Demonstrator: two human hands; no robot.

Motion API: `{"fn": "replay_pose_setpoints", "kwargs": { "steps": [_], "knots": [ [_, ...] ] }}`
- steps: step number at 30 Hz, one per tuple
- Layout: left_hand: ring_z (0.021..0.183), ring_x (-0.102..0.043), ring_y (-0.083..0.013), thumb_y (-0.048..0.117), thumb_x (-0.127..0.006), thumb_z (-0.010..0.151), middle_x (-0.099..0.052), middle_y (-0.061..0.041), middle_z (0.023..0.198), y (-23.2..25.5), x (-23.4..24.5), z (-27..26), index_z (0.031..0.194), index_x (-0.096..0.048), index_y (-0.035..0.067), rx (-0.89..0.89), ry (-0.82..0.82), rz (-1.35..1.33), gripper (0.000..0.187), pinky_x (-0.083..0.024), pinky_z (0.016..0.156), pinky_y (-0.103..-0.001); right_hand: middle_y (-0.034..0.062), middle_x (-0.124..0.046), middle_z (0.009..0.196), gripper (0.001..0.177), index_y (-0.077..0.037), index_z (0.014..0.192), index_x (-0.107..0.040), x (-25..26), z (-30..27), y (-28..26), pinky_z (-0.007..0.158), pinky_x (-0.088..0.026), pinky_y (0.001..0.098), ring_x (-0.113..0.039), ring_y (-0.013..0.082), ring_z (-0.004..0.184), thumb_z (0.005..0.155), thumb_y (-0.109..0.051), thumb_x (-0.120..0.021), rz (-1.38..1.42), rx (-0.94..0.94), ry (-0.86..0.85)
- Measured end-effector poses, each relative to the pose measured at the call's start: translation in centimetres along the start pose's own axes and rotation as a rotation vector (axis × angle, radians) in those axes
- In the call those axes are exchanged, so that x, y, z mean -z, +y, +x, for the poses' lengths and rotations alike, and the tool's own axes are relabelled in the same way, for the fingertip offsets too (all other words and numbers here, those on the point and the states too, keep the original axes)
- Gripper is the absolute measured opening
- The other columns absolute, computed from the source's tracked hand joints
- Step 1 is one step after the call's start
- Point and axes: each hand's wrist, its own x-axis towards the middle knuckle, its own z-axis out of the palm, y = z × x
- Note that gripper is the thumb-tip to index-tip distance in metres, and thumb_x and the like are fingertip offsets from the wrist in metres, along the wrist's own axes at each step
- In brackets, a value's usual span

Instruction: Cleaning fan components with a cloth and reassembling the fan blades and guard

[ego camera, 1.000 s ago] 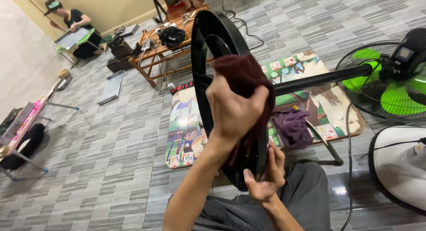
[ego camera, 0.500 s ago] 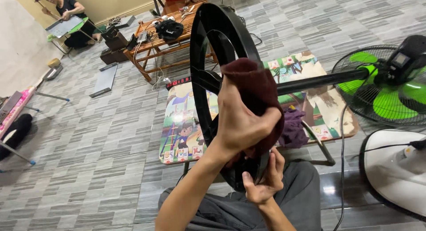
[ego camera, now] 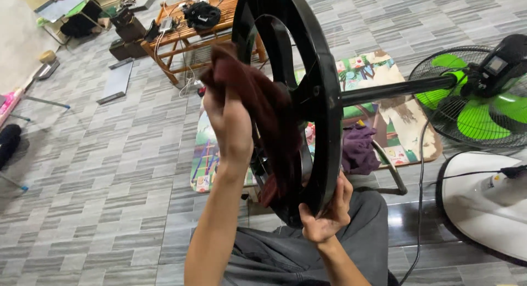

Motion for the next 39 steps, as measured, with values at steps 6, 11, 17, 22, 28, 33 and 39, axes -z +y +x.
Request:
{"fn": "replay_pose_setpoints", "kwargs": {
  "steps": [6,11,17,22,28,33,39],
  "knots": [
    [0.078,-0.065,-0.0189,0.003,-0.068,0.077,-0.066,-0.008,0.097,4.2,-5.1,-4.0,0.116,-0.049,0.002,-0.156,-0.400,0.344,0.044,-0.056,0.075,-0.027,0.0246,-0.043,0.156,0.094,-0.011,0.160,-0.035,0.0,0.0,0.0,0.121,-0.041,0.0484,-0.049,0.0386,0.140,0.070,-0.009,-0.064,-0.016,-0.025,-0.019],
    [0.061,-0.065,-0.0180,0.001,-0.068,0.078,-0.068,-0.006,0.080,3.0,-7.9,-3.6,0.107,-0.051,-0.001,-0.333,-0.334,0.393,0.033,-0.055,0.060,-0.026,0.0250,-0.045,0.155,0.090,-0.013,0.160,-0.035,0.3,-0.2,-0.2,0.119,-0.043,0.0487,-0.052,0.0378,0.137,0.074,-0.014,-0.062,-0.041,0.003,-0.015],
    [0.071,-0.070,-0.0196,-0.004,-0.070,0.079,-0.070,-0.008,0.088,3.5,-7.1,-3.7,0.108,-0.052,-0.001,-0.334,-0.417,0.354,0.034,-0.059,0.068,-0.027,0.0235,-0.044,0.157,0.093,-0.016,0.161,-0.035,0.6,-0.5,0.1,0.119,-0.044,0.0465,-0.053,0.0366,0.137,0.073,-0.011,-0.064,-0.046,0.004,-0.018],
    [0.081,-0.071,-0.0204,0.000,-0.069,0.075,-0.066,-0.007,0.102,3.9,-4.8,-5.9,0.128,-0.044,0.005,-0.240,-0.555,0.375,0.059,-0.060,0.077,-0.028,0.0239,-0.045,0.156,0.092,-0.017,0.162,-0.034,0.7,-0.4,0.0,0.113,-0.046,0.0435,-0.055,0.0360,0.132,0.075,-0.013,-0.065,-0.081,-0.002,-0.029],
    [0.113,-0.065,-0.0324,0.004,-0.069,0.077,-0.059,-0.017,0.129,2.6,-2.4,-9.7,0.141,-0.042,0.000,-0.327,-0.585,0.503,0.070,-0.055,0.103,-0.038,0.0203,-0.040,0.157,0.093,-0.016,0.163,-0.034,0.8,-0.6,0.3,0.115,-0.045,0.0407,-0.052,0.0322,0.135,0.075,-0.015,-0.066,0.058,0.015,-0.044],
    [0.111,-0.057,-0.0365,0.007,-0.071,0.076,-0.054,-0.019,0.126,-0.7,0.6,-14.0,0.138,-0.041,0.001,-0.484,-0.654,0.671,0.069,-0.052,0.097,-0.046,0.0278,-0.034,0.157,0.102,-0.013,0.163,-0.029,0.5,0.2,1.0,0.110,-0.045,0.0481,-0.049,0.0402,0.133,0.070,-0.016,-0.069,0.102,0.110,-0.066],
    [0.091,-0.068,-0.0247,0.014,-0.079,0.081,-0.068,-0.008,0.113,-2.7,4.0,-14.5,0.119,-0.059,0.008,-0.511,-0.698,0.585,0.044,-0.060,0.085,-0.037,0.0367,-0.025,0.157,0.113,-0.010,0.164,-0.022,0.7,1.4,2.0,0.103,-0.045,0.0570,-0.046,0.0499,0.130,0.063,-0.017,-0.072,0.150,0.221,-0.103]
  ]
}}
